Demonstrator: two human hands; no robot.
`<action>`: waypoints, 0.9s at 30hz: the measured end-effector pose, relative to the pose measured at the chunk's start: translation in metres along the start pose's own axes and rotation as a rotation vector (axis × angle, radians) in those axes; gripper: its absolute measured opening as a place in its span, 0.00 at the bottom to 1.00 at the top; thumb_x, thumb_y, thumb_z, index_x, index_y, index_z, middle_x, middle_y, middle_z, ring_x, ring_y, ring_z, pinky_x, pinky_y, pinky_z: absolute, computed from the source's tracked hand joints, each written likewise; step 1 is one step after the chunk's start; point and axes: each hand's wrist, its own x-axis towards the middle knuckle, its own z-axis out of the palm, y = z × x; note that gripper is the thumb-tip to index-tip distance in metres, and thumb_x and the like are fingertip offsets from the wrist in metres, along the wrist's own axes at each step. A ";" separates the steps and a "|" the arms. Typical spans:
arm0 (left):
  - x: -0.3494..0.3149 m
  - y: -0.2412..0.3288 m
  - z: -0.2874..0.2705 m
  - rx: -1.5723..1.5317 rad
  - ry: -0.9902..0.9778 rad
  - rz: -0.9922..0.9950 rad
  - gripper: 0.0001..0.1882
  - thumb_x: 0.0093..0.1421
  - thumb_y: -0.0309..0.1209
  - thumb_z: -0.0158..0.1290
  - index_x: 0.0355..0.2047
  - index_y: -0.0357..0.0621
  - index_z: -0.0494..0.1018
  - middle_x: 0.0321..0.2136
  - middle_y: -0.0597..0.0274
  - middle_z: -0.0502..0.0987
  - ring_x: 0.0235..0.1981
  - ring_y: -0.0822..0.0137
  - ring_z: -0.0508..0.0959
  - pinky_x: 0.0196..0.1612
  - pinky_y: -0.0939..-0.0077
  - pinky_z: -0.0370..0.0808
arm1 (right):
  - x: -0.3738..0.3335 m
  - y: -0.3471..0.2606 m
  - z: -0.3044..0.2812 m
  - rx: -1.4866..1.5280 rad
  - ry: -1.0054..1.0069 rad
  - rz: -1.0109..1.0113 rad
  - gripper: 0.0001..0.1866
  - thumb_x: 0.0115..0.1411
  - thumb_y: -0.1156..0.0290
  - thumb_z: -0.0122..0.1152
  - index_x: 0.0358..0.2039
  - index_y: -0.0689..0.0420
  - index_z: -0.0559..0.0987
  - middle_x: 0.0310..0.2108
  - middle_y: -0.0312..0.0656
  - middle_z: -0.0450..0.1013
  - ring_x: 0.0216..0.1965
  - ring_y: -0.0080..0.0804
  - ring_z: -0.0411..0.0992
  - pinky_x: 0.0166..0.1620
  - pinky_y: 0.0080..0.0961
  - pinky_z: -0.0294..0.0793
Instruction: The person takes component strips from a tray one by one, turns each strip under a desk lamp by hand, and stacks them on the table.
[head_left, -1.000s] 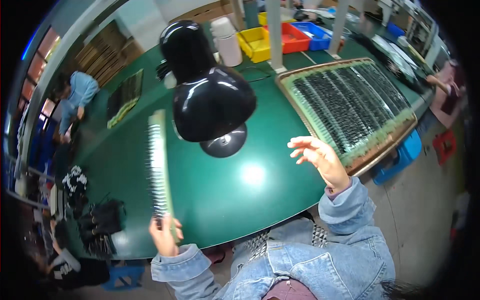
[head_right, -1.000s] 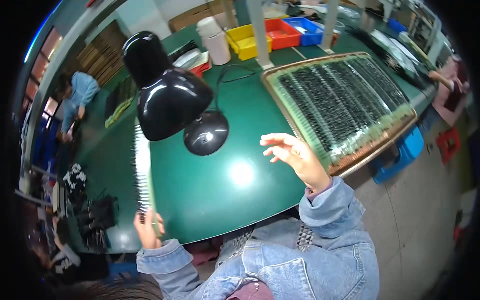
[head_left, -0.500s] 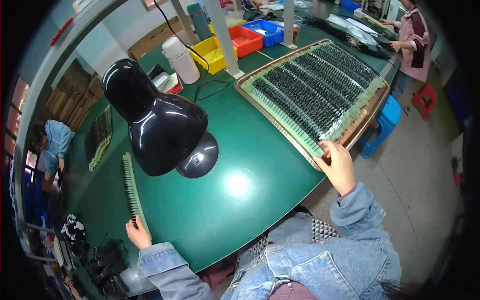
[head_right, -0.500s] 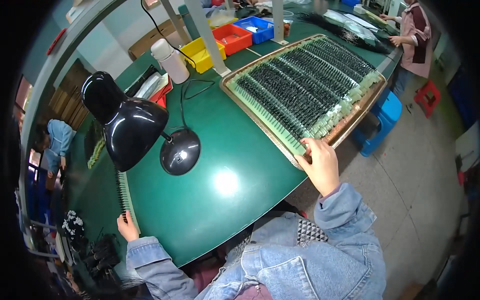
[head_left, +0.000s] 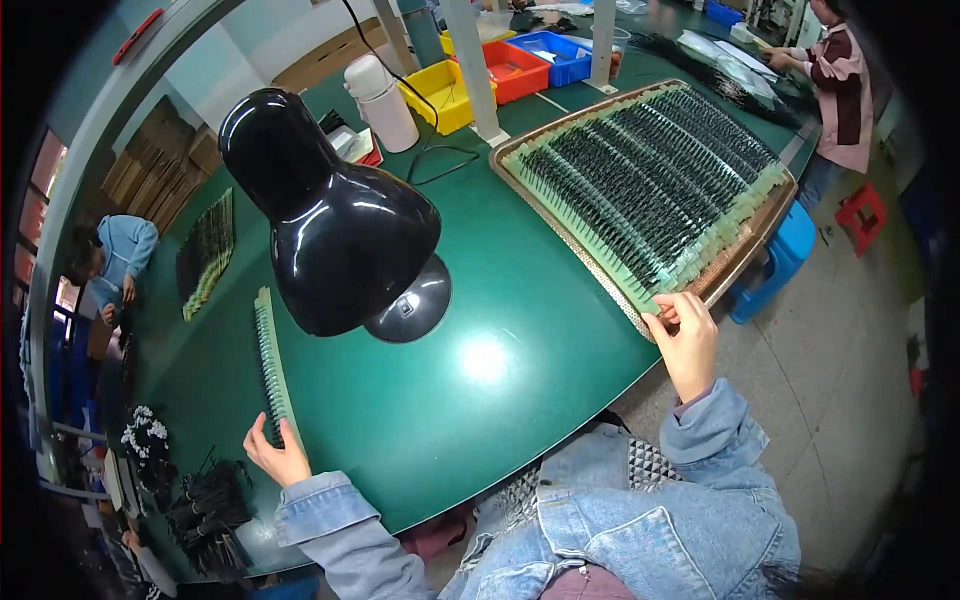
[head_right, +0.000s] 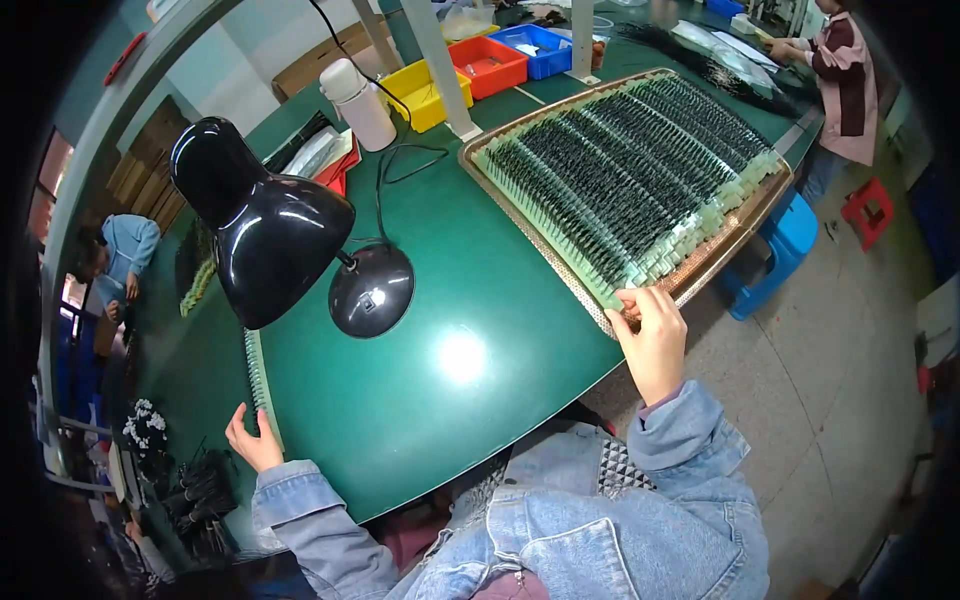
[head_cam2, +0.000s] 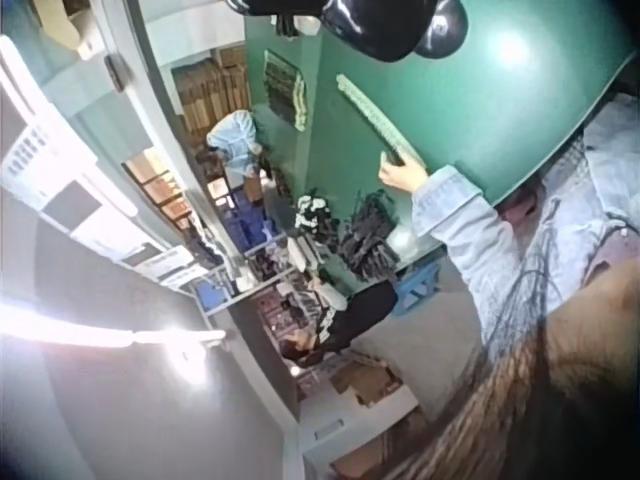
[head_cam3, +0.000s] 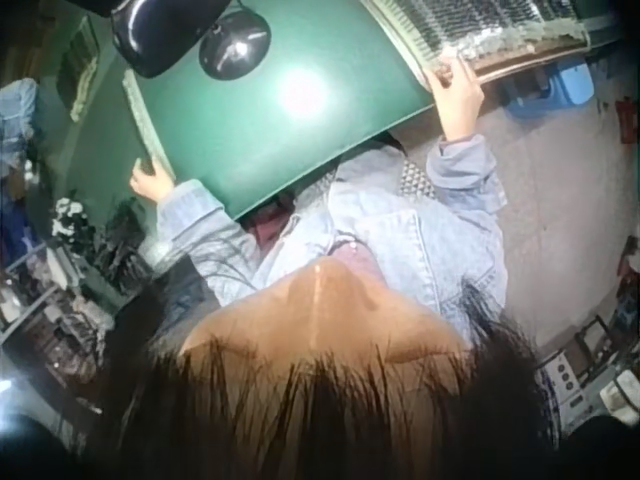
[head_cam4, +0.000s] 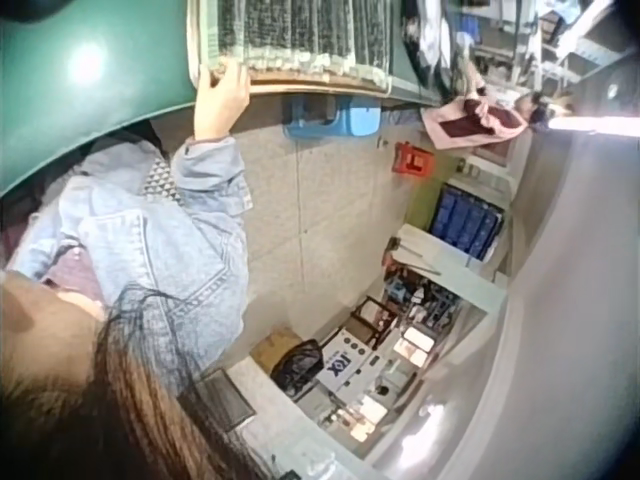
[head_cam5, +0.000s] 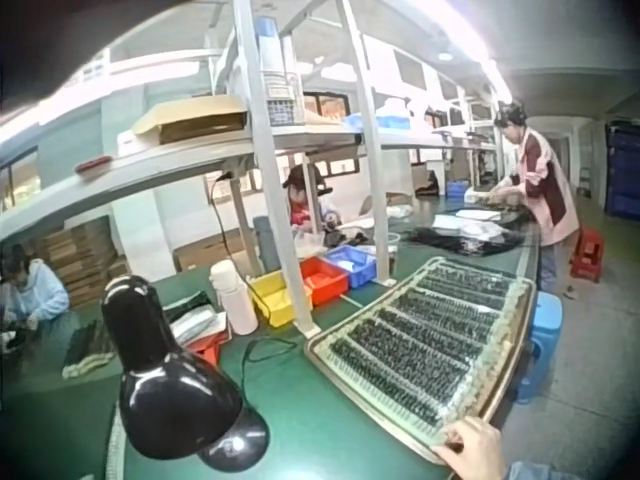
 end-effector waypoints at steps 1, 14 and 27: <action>-0.001 0.008 -0.001 -0.034 0.010 0.012 0.15 0.48 0.30 0.50 0.38 0.44 0.67 0.38 0.57 0.62 0.42 0.59 0.62 0.45 0.67 0.59 | 0.000 0.000 0.000 0.000 -0.001 0.000 0.10 0.39 0.78 0.60 0.25 0.61 0.71 0.21 0.40 0.65 0.22 0.30 0.65 0.27 0.22 0.66; -0.045 0.111 0.010 -0.357 -0.205 0.229 0.10 0.45 0.23 0.50 0.31 0.41 0.69 0.34 0.60 0.68 0.37 0.66 0.67 0.36 0.76 0.64 | 0.016 0.000 0.002 0.215 -0.051 0.134 0.09 0.48 0.73 0.55 0.27 0.66 0.71 0.20 0.37 0.67 0.18 0.19 0.62 0.23 0.15 0.61; -0.048 0.142 0.008 -1.685 -1.078 -0.517 0.25 0.57 0.41 0.37 0.50 0.38 0.50 0.33 0.45 0.67 0.23 0.59 0.72 0.21 0.75 0.72 | 0.012 -0.003 -0.026 1.062 -0.642 0.600 0.12 0.44 0.75 0.54 0.31 0.67 0.70 0.24 0.36 0.69 0.20 0.14 0.64 0.21 0.09 0.60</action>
